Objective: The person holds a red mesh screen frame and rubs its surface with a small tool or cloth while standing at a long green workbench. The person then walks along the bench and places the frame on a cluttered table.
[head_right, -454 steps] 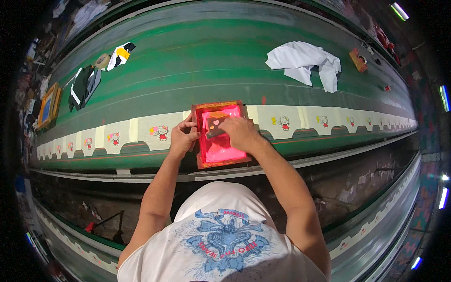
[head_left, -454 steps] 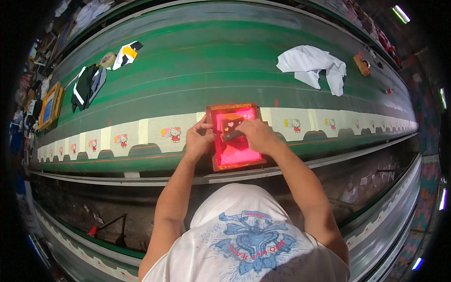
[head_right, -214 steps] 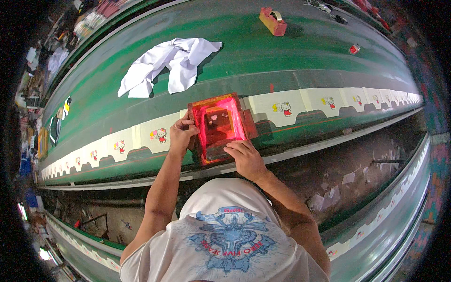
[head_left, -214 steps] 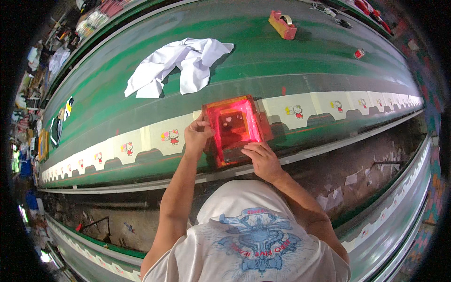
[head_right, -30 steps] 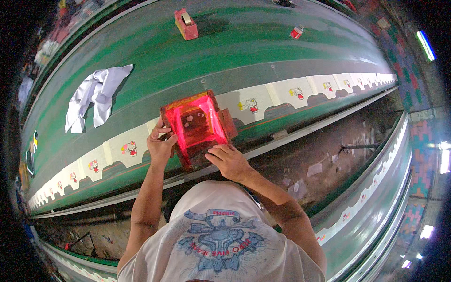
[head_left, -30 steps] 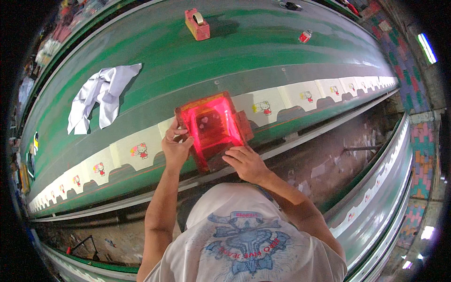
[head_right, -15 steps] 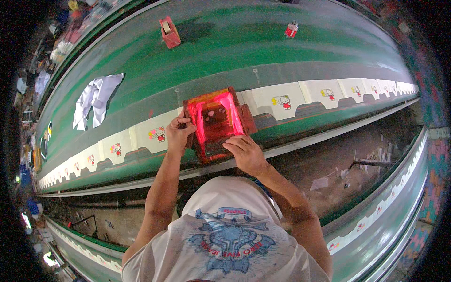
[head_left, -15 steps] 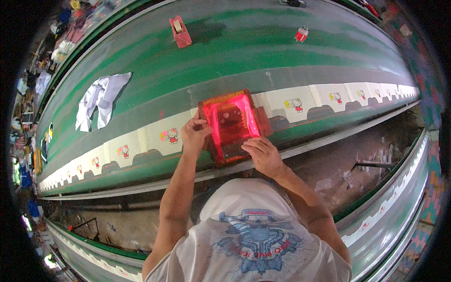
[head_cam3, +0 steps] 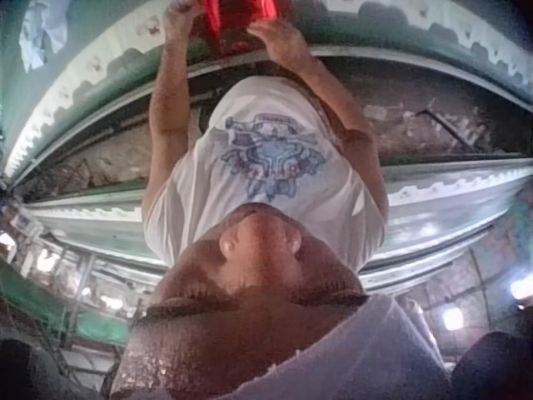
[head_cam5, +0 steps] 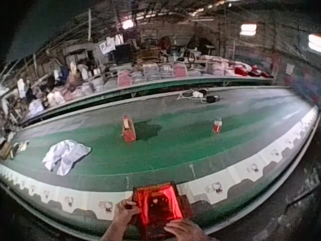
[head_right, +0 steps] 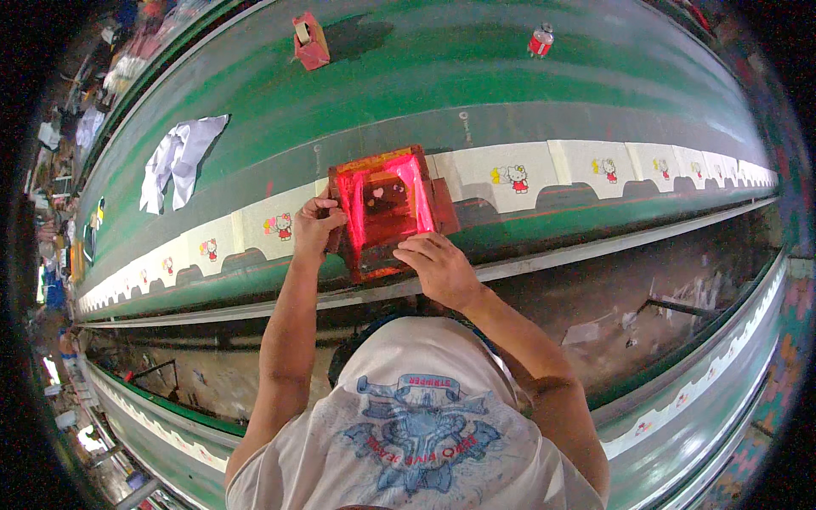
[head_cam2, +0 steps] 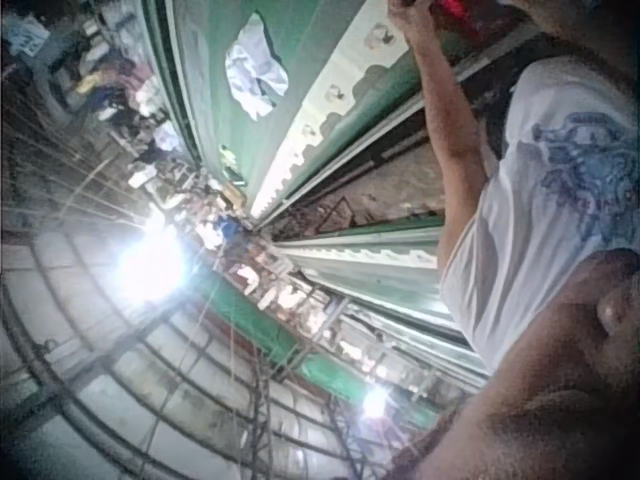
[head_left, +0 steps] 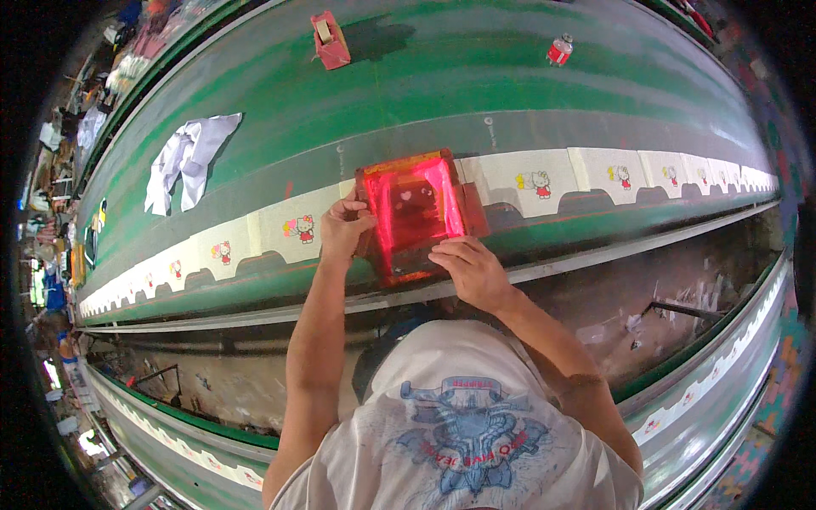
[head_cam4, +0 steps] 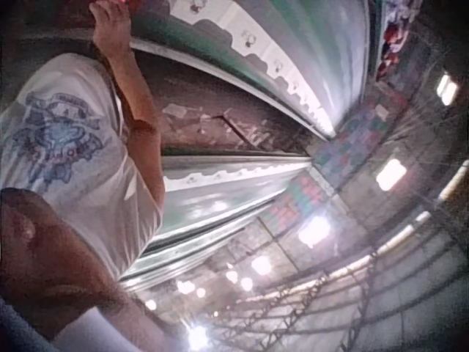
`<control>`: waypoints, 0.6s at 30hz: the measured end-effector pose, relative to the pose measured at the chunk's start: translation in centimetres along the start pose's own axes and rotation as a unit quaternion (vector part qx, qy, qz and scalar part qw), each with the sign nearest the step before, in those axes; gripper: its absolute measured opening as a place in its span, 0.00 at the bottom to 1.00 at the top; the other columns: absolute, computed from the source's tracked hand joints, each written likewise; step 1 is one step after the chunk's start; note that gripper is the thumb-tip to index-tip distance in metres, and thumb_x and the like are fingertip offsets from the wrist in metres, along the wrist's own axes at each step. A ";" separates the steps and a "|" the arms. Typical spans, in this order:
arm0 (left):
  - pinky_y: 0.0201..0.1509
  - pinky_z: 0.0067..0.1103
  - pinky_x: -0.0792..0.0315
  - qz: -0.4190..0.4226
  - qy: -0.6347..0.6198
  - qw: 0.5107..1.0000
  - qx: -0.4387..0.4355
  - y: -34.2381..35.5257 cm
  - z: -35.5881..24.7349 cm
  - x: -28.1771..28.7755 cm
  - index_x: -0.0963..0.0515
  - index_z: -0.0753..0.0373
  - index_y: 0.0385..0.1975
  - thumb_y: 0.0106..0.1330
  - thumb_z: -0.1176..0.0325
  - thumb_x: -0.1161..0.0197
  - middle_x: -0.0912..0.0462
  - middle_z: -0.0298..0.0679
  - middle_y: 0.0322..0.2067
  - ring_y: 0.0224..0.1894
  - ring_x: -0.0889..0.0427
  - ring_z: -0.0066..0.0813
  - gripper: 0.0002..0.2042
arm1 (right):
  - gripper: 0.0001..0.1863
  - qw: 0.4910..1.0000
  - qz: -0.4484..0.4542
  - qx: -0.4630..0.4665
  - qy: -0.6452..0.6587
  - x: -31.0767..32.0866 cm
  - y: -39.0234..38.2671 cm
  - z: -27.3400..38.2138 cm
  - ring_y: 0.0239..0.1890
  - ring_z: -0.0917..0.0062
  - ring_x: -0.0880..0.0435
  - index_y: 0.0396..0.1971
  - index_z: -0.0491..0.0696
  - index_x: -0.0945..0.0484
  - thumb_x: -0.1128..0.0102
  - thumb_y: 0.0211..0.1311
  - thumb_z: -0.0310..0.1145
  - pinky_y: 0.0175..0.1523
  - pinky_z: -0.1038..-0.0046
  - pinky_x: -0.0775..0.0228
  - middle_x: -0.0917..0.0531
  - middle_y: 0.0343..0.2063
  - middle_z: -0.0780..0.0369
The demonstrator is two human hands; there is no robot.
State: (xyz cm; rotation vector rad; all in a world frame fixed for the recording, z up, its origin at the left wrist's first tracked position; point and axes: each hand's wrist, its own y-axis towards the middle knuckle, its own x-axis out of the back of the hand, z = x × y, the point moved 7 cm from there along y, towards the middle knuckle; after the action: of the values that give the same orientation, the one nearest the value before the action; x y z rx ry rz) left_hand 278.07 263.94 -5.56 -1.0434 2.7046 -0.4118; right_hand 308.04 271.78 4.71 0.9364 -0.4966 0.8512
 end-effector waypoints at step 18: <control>0.55 0.27 0.13 0.004 0.006 1.000 0.019 -0.1 0.1 -0.5 0.15 0.66 0.43 0.58 0.87 0.19 0.06 0.40 0.55 0.51 0.09 0.26 0.16 | 0.23 0.993 0.079 -0.033 -0.075 -0.1 4.5 2.0 0.61 0.62 0.13 0.60 0.48 0.11 0.34 0.65 0.25 0.69 0.55 0.23 0.11 0.56 0.61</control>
State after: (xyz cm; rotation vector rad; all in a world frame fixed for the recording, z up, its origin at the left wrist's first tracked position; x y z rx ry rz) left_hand 278.49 264.16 -5.59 -1.0240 2.6996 -0.4670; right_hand 304.29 271.44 7.92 0.9133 -0.7326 0.9049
